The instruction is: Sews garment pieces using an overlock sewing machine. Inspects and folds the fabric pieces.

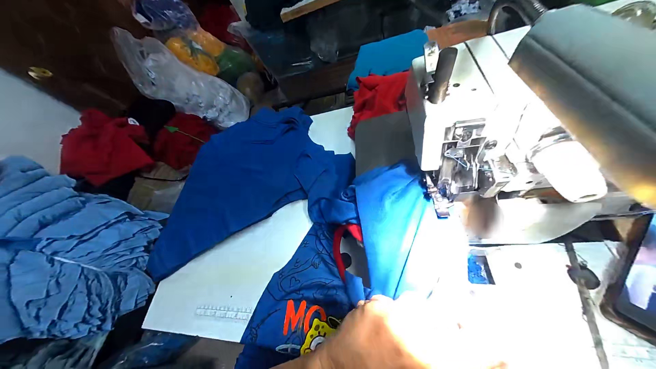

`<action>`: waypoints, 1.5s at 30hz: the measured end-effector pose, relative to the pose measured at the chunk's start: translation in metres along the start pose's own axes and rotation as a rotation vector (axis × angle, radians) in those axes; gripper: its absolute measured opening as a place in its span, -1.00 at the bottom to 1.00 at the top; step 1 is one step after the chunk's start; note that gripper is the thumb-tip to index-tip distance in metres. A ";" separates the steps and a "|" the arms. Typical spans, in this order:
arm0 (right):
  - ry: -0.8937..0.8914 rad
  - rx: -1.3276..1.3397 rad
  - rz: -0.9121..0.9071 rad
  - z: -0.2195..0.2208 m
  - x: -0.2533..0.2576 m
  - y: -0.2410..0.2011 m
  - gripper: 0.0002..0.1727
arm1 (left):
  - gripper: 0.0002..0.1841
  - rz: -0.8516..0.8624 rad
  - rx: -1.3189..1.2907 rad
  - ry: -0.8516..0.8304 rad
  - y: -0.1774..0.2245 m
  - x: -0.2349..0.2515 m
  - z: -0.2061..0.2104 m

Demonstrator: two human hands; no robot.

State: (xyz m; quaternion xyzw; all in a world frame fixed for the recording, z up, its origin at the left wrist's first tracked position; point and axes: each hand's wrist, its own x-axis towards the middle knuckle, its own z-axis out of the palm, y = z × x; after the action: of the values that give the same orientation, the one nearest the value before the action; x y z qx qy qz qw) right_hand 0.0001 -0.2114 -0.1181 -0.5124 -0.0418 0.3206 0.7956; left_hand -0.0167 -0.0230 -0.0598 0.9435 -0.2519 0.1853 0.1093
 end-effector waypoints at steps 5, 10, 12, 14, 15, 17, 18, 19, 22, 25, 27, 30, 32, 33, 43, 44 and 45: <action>0.124 -0.013 -0.130 0.014 0.044 -0.013 -0.76 | -0.79 -0.137 0.186 0.097 -0.002 0.028 0.024; 0.116 -0.177 -0.234 0.002 0.049 -0.010 -0.72 | -0.78 -0.307 0.339 0.155 0.008 0.042 0.032; 0.111 -0.171 -0.200 -0.002 0.043 -0.009 -0.75 | -0.79 -0.329 0.303 0.184 0.009 0.043 0.031; 0.091 -0.178 -0.210 -0.006 0.044 -0.008 -0.72 | -0.82 -0.329 0.284 0.203 0.006 0.044 0.031; 0.085 -0.202 -0.226 -0.006 0.047 -0.008 -0.71 | -0.83 -0.333 0.284 0.210 0.005 0.045 0.032; 0.084 -0.183 -0.275 -0.006 0.057 -0.005 -0.78 | -0.84 -0.364 0.283 0.212 0.001 0.048 0.032; 0.078 -0.158 -0.311 -0.006 0.064 -0.004 -0.82 | -0.84 -0.390 0.283 0.202 0.000 0.049 0.032; 0.085 -0.143 -0.346 -0.005 0.070 -0.002 -0.83 | -0.83 -0.424 0.280 0.194 0.000 0.049 0.032; 0.103 -0.170 -0.383 -0.004 0.077 -0.002 -0.86 | -0.81 -0.569 0.175 0.228 0.005 0.045 0.024; 0.088 -0.322 -0.360 -0.010 0.069 -0.005 -0.86 | -0.76 -0.701 0.040 0.278 0.011 0.030 0.021; 0.049 -0.356 -0.361 -0.015 0.061 -0.005 -0.87 | -0.70 -0.701 -0.003 0.323 0.010 0.018 0.021; 0.044 -0.411 -0.413 -0.021 0.053 -0.006 -0.87 | -0.90 -0.585 -0.123 0.482 0.005 0.010 0.022; 0.074 -0.418 -0.421 -0.021 0.048 -0.006 -0.88 | -0.97 -0.415 -0.148 0.508 0.008 0.008 0.019; 0.089 -0.410 -0.426 -0.021 0.047 -0.005 -0.90 | -0.98 -0.350 -0.141 0.488 0.010 0.007 0.018; 0.119 -0.099 -0.249 -0.019 0.040 -0.010 -0.75 | -0.92 -0.161 -0.148 0.421 -0.002 -0.002 0.034; 0.123 -0.096 -0.239 -0.020 0.040 -0.011 -0.75 | -0.93 -0.124 -0.143 0.398 -0.003 -0.002 0.031; 0.125 -0.096 -0.228 -0.021 0.040 -0.010 -0.75 | -0.92 -0.093 -0.123 0.364 -0.004 -0.003 0.029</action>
State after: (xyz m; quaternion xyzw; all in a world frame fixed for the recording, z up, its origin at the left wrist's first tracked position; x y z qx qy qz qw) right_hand 0.0447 -0.2089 -0.1298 -0.5609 -0.0653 0.1931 0.8024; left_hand -0.0088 -0.0272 -0.0873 0.8965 -0.1951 0.3320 0.2191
